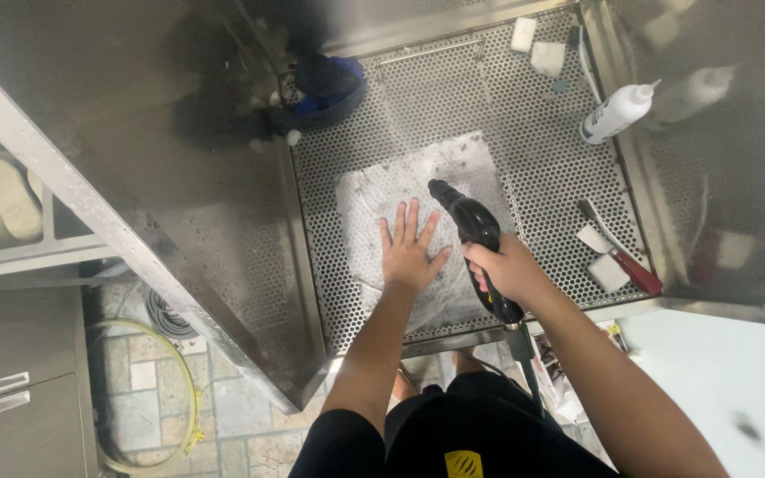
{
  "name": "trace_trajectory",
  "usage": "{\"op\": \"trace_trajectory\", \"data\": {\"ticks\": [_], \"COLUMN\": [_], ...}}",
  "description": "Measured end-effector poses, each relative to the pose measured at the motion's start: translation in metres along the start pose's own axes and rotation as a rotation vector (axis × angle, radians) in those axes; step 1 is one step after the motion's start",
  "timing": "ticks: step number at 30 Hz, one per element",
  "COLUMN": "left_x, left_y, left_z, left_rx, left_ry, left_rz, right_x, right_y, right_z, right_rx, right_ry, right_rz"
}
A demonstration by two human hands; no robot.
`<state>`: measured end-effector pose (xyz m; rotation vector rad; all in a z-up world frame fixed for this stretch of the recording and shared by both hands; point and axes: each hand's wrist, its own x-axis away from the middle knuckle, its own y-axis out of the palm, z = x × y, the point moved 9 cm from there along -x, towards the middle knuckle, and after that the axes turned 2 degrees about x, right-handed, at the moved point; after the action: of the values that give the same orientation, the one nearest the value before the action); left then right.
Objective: The person uses a pressure washer to clean a white cloth on a metal grate, then rinses the cloth under a sink faucet. They scrub a pair of brown shoes with a blue sponge in the sink, rinse them, and place them back. Finally, they pick up a pair of blue slides and place them on the grate.
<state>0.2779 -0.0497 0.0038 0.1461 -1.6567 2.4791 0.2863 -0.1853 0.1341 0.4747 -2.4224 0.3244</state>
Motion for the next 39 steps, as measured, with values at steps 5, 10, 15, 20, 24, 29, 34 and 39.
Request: {"op": "trace_trajectory", "data": {"ticks": [5, 10, 15, 20, 24, 29, 34, 39], "left_x": [0.001, 0.003, -0.004, -0.031, -0.038, -0.028, -0.028, -0.027], "left_y": [0.000, -0.006, -0.003, 0.027, 0.044, 0.054, 0.046, 0.038], "left_z": [0.004, 0.003, 0.023, 0.084, 0.110, 0.118, 0.119, 0.121], "left_rx": [-0.017, 0.009, 0.141, 0.053, -0.022, -0.020, 0.013, -0.017], "left_ry": [-0.007, 0.002, -0.003, 0.152, 0.211, 0.217, 0.194, 0.191], "left_rz": [-0.010, 0.009, 0.126, 0.096, 0.021, -0.048, -0.068, -0.088], "right_x": [-0.001, -0.001, 0.020, 0.036, 0.040, 0.051, 0.049, 0.039], "right_y": [-0.001, -0.019, -0.059, -0.076, -0.078, -0.081, -0.078, -0.080], "right_z": [0.012, 0.027, 0.033, 0.029, 0.021, 0.021, 0.014, 0.011], "right_rx": [-0.006, -0.063, -0.034, -0.027, -0.025, 0.021, 0.079, 0.110], "right_ry": [0.007, 0.046, -0.004, -0.048, -0.015, 0.063, 0.070, 0.039], "right_rz": [-0.005, 0.067, 0.131, 0.142, 0.136, 0.171, 0.139, 0.130]}}
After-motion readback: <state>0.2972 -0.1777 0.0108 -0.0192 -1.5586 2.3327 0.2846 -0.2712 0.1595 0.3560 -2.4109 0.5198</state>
